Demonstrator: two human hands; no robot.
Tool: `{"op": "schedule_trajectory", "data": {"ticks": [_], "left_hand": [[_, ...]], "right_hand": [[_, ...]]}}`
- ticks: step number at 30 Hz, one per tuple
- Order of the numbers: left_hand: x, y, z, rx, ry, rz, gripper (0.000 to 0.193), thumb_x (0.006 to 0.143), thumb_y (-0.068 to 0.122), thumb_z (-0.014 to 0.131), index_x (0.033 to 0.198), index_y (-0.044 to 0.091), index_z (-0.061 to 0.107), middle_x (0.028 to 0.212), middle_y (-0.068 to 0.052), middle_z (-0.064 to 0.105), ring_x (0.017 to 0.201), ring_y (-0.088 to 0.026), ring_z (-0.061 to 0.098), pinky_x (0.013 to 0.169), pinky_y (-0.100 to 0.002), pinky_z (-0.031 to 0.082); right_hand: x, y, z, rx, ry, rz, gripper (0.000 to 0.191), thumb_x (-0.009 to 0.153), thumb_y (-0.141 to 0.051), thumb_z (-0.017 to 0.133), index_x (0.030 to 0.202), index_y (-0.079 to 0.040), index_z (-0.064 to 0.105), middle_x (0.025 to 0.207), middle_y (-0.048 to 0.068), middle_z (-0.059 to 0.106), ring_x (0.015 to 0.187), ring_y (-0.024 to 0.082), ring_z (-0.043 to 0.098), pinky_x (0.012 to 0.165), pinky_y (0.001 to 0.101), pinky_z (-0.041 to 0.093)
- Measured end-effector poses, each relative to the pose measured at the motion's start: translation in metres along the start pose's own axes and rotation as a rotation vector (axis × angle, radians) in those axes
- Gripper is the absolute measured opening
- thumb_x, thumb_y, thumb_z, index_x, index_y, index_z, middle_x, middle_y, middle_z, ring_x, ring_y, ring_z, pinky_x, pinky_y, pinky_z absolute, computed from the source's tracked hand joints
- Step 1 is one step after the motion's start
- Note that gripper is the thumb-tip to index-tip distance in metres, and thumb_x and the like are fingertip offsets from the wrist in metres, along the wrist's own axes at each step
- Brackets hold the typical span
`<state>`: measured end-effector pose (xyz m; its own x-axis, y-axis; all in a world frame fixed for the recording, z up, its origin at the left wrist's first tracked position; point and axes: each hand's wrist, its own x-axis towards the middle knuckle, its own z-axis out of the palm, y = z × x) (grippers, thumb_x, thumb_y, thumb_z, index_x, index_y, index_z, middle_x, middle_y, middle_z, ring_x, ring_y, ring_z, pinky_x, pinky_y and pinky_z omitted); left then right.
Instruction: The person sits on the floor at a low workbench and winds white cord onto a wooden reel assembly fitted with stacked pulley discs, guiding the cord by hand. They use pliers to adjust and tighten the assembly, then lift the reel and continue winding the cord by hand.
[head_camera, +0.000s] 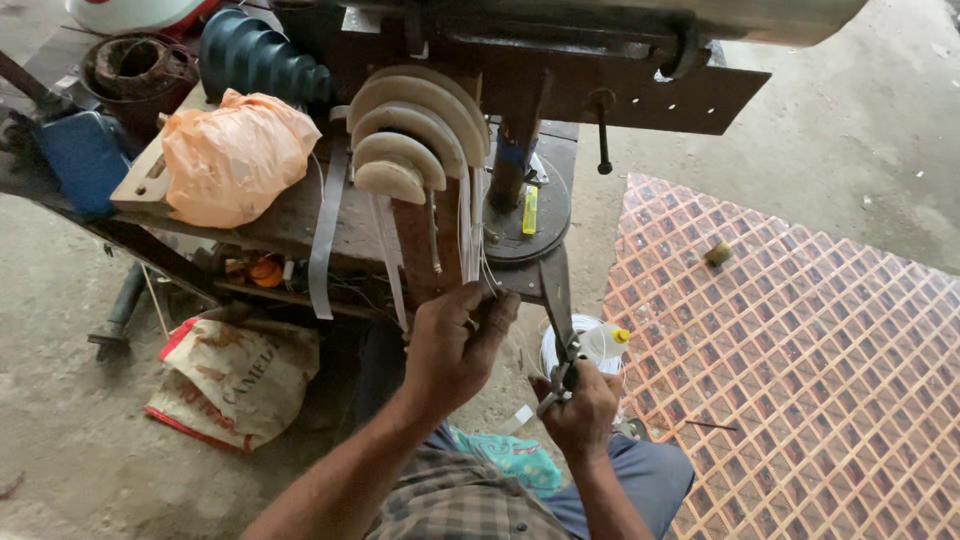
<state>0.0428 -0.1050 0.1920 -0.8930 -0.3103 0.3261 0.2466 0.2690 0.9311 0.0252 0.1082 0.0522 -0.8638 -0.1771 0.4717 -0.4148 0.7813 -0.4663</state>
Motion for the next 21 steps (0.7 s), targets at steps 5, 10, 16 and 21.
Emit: {"op": "schedule_trajectory", "data": {"ticks": [5,10,16,21], "left_hand": [[-0.002,0.006,0.015,-0.198,-0.112,-0.17,0.023,0.1,0.021,0.069,0.088,0.001,0.066,0.066,-0.008,0.068,0.058,-0.01,0.063,0.051,-0.03,0.049],[0.005,0.014,0.05,-0.196,-0.159,-0.185,0.023,0.099,0.024,0.068,0.093,0.002,0.067,0.073,-0.007,0.075,0.059,-0.013,0.07,0.053,-0.03,0.054],[0.008,0.017,0.071,-0.108,-0.236,-0.15,0.026,0.102,0.028,0.061,0.1,0.003,0.066,0.073,-0.009,0.074,0.058,-0.02,0.072,0.054,-0.036,0.054],[0.012,0.007,0.073,-0.056,-0.251,-0.076,0.026,0.104,0.028,0.059,0.102,0.004,0.067,0.07,-0.009,0.073,0.065,-0.022,0.075,0.058,-0.036,0.055]], "right_hand": [[0.001,-0.02,0.014,0.022,-0.002,-0.075,0.039,0.076,-0.036,0.083,0.094,-0.007,0.065,0.08,0.009,0.065,0.076,0.032,0.059,0.075,0.0444,0.042],[0.006,-0.031,0.031,0.172,-0.118,-0.036,0.05,0.075,-0.033,0.083,0.114,-0.009,0.064,0.1,0.01,0.069,0.094,0.031,0.067,0.079,0.0459,0.046],[-0.004,-0.03,0.063,0.406,-0.143,-0.037,0.064,0.085,-0.033,0.079,0.135,-0.005,0.052,0.122,0.013,0.063,0.113,0.028,0.063,0.092,0.0432,0.05],[-0.015,-0.028,0.082,0.435,-0.183,-0.059,0.059,0.085,-0.035,0.079,0.13,-0.004,0.054,0.117,0.014,0.062,0.107,0.029,0.062,0.088,0.0438,0.049]]}}
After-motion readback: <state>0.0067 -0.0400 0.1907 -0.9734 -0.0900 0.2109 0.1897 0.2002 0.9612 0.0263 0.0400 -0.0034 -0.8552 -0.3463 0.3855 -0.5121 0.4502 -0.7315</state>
